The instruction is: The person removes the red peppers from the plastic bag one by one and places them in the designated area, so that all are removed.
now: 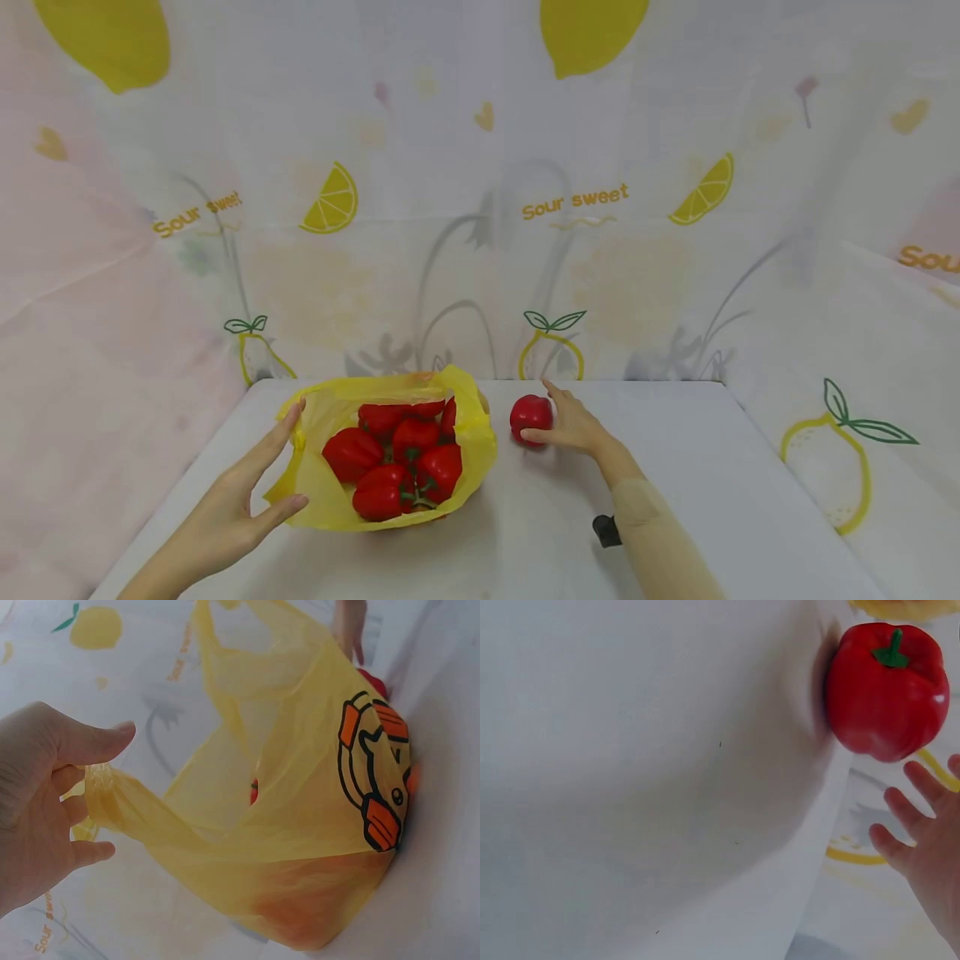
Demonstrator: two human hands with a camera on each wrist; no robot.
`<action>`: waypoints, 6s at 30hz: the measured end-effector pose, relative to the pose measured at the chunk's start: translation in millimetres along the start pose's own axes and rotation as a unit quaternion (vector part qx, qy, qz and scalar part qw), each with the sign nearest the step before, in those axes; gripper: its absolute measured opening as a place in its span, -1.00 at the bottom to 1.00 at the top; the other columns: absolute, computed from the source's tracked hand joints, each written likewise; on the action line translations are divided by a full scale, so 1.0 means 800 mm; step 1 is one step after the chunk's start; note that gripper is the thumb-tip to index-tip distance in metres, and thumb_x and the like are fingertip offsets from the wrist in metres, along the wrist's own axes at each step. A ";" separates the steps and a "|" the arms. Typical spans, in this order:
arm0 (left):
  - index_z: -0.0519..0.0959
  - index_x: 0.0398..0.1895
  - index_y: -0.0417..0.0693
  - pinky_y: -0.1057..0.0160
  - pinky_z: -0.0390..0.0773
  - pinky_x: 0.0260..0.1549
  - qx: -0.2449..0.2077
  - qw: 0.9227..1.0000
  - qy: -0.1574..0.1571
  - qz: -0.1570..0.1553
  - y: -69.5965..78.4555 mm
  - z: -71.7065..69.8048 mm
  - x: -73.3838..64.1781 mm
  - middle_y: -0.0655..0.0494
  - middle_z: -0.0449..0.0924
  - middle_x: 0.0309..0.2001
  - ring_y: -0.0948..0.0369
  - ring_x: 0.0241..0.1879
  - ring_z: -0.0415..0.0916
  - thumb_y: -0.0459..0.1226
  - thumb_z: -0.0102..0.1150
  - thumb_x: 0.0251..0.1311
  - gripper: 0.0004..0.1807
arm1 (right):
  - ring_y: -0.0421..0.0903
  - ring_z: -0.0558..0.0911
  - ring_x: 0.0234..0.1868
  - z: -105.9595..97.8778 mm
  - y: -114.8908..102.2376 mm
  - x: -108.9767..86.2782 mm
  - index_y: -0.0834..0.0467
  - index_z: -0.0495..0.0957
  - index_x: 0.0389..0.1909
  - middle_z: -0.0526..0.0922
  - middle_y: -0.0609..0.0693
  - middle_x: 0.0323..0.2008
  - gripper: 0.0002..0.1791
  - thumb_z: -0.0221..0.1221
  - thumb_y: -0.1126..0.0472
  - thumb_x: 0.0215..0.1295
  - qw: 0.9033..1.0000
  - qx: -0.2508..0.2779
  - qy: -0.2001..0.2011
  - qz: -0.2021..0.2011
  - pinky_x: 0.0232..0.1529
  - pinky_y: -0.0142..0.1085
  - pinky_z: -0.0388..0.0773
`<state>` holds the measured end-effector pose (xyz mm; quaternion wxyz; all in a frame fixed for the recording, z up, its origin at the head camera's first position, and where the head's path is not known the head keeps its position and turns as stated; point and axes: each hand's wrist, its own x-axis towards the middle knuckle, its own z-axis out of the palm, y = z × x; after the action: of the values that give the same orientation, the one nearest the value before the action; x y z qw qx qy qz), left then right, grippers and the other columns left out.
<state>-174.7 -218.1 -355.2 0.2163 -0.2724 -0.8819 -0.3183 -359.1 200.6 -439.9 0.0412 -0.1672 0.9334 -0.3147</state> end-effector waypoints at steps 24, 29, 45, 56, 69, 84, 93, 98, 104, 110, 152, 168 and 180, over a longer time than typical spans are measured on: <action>0.00 0.52 -0.11 0.61 -0.02 0.21 -0.005 1.000 0.007 0.015 0.001 -0.006 -0.004 0.01 0.04 0.49 0.39 0.40 -0.06 -0.48 0.47 -0.14 0.13 | -0.09 0.54 -0.25 -0.077 -0.161 -0.042 0.24 0.52 -0.05 0.62 0.00 -0.34 -0.71 0.29 0.29 0.22 0.929 0.085 0.298 -0.201 -0.26 -0.25 0.48; 0.01 0.51 -0.13 0.60 -0.03 0.23 -0.012 1.000 0.012 0.022 0.000 -0.007 -0.003 -0.02 0.05 0.48 0.41 0.41 -0.06 -0.47 0.46 -0.13 0.11 | -0.18 0.52 -0.41 -0.083 -0.230 -0.062 0.22 0.59 -0.29 0.64 -0.07 -0.46 -0.97 0.23 0.36 0.26 0.903 0.156 0.277 -0.289 -0.34 -0.40 0.46; 0.01 0.52 -0.11 0.58 -0.05 0.24 -0.017 0.999 -0.001 0.027 -0.001 -0.001 -0.005 0.00 0.05 0.49 0.31 0.41 -0.03 -0.43 0.43 -0.06 0.07 | -0.21 0.50 -0.44 -0.059 -0.328 -0.053 0.20 0.58 -0.41 0.60 -0.08 -0.54 -0.95 0.22 0.35 0.24 0.832 0.190 0.201 -0.481 -0.40 -0.31 0.41; -0.02 0.54 0.06 0.57 -0.01 0.20 -0.024 1.000 -0.016 -0.012 0.009 -0.002 -0.004 0.11 0.05 0.49 -0.03 0.36 0.15 -0.48 0.45 -0.11 0.15 | -0.27 0.47 -0.54 -0.024 -0.375 -0.023 0.10 0.47 -0.61 0.50 -0.15 -0.64 -0.90 0.15 0.30 0.02 0.781 -0.019 0.190 -0.594 -0.42 -0.57 0.38; -0.02 0.53 -0.03 0.56 -0.05 0.25 -0.034 0.999 -0.017 0.000 0.011 0.010 -0.003 0.05 0.03 0.49 0.11 0.41 0.06 -0.52 0.44 -0.13 0.15 | -0.31 0.26 -0.72 0.019 -0.338 0.022 0.02 0.39 -0.77 0.32 -0.22 -0.79 -0.82 0.15 0.22 -0.11 0.820 -0.146 0.177 -0.525 -0.67 -0.54 0.12; -0.05 0.54 0.05 0.53 0.00 0.22 -0.035 0.999 -0.018 -0.015 0.015 0.008 0.000 0.00 0.05 0.49 -0.05 0.38 0.12 -0.52 0.45 -0.13 0.18 | -0.25 0.07 -0.76 0.067 -0.347 0.028 -0.02 0.28 -0.89 0.09 -0.20 -0.87 -0.55 0.20 0.17 0.12 0.883 -0.353 -0.122 -0.284 -0.67 -0.40 0.29; -0.05 0.54 0.04 0.52 0.02 0.22 -0.033 0.999 -0.025 -0.014 0.015 0.006 -0.001 0.00 0.04 0.49 -0.02 0.39 0.11 -0.50 0.45 -0.12 0.17 | -0.21 0.27 -0.67 0.095 -0.354 0.036 0.02 0.49 -0.72 0.26 -0.14 -0.82 -0.69 0.17 0.18 0.23 0.885 -0.359 -0.188 -0.229 -0.57 -0.41 0.32; -0.04 0.54 0.02 0.52 0.04 0.22 -0.034 0.999 -0.028 -0.016 0.015 0.007 -0.002 0.05 0.03 0.50 0.03 0.40 0.09 -0.49 0.45 -0.11 0.15 | -0.22 0.33 -0.61 0.100 -0.350 0.045 0.02 0.53 -0.65 0.37 -0.16 -0.75 -0.76 0.20 0.17 0.22 0.884 -0.334 -0.211 -0.251 -0.54 -0.42 0.35; -0.05 0.54 0.09 0.52 0.05 0.21 -0.038 0.998 -0.032 -0.029 0.016 0.007 -0.004 0.16 -0.01 0.51 0.05 0.40 0.09 -0.48 0.45 -0.11 0.17 | -0.33 0.56 -0.13 0.105 -0.334 0.049 -0.10 0.70 -0.09 0.66 -0.31 -0.17 -0.65 0.44 0.02 0.03 0.882 -0.282 -0.280 -0.253 0.02 -0.38 0.48; -0.06 0.55 0.11 0.45 0.10 0.20 -0.028 0.999 -0.032 -0.034 0.018 0.007 -0.005 0.16 -0.02 0.51 0.03 0.40 0.09 -0.47 0.45 -0.10 0.17 | -0.26 0.44 0.07 0.118 -0.324 0.045 -0.23 0.55 0.16 0.52 -0.26 0.08 -0.28 0.52 -0.03 -0.14 0.860 -0.330 -0.289 -0.261 0.15 -0.24 0.41; -0.02 0.54 0.06 0.52 0.03 0.20 -0.020 1.000 -0.013 -0.014 0.014 0.010 -0.008 0.11 0.04 0.49 -0.08 0.35 0.15 -0.51 0.47 -0.16 0.18 | -0.24 0.49 -0.32 0.136 -0.294 0.010 -0.10 0.32 0.07 0.40 -0.21 -0.13 -0.18 0.57 0.07 -0.26 0.864 -0.366 -0.247 -0.241 -0.23 -0.41 0.54; -0.01 0.53 0.03 0.55 0.00 0.21 -0.022 1.000 -0.014 -0.015 0.011 0.009 -0.008 0.02 0.09 0.47 0.07 0.39 0.11 -0.48 0.47 -0.15 0.17 | -0.22 0.54 -0.17 0.065 -0.323 0.009 0.04 0.22 0.27 0.44 -0.13 -0.04 -0.04 0.48 -0.16 -0.13 0.924 -0.247 -0.167 -0.237 -0.13 -0.33 0.56; 0.00 0.53 0.02 0.52 0.03 0.20 -0.025 0.999 -0.016 -0.024 0.010 0.007 -0.010 0.07 0.07 0.48 0.03 0.39 0.12 -0.48 0.48 -0.16 0.17 | -0.17 0.57 -0.09 0.031 -0.333 -0.017 -0.02 0.23 0.29 0.44 -0.06 0.09 -0.08 0.44 -0.15 -0.08 0.938 -0.193 -0.090 -0.273 -0.19 -0.34 0.59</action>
<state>-165.2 -211.9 -359.9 0.1880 -0.2617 -0.8831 -0.3411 -265.5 -7.5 -300.1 0.0048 -0.4483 0.8869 -0.1113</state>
